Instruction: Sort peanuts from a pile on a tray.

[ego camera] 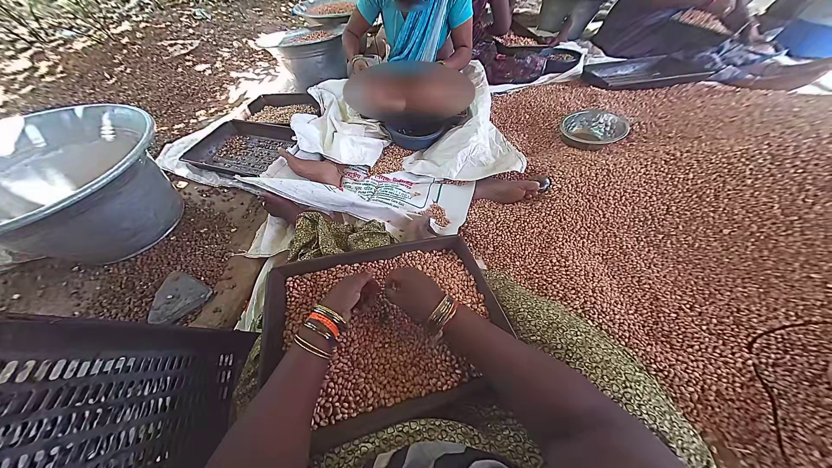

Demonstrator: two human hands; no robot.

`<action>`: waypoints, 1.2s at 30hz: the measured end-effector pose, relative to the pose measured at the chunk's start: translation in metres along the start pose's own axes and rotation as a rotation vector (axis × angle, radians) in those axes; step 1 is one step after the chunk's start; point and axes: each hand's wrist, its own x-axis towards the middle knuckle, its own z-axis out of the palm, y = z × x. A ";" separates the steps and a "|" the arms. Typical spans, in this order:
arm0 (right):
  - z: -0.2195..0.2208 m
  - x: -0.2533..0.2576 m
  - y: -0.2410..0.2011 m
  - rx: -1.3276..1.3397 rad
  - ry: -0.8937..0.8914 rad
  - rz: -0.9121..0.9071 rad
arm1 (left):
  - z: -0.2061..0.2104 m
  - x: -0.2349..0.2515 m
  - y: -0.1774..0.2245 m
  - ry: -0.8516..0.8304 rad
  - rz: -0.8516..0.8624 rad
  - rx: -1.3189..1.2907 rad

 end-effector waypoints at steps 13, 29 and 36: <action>0.036 0.006 -0.001 -0.183 -0.304 -0.043 | -0.005 -0.003 0.006 0.015 0.039 -0.183; 0.024 -0.004 -0.017 0.056 -0.212 -0.120 | -0.013 -0.005 0.009 0.014 0.049 -0.231; 0.024 -0.002 -0.018 -0.284 -0.245 0.157 | -0.011 -0.004 0.007 -0.077 0.142 0.034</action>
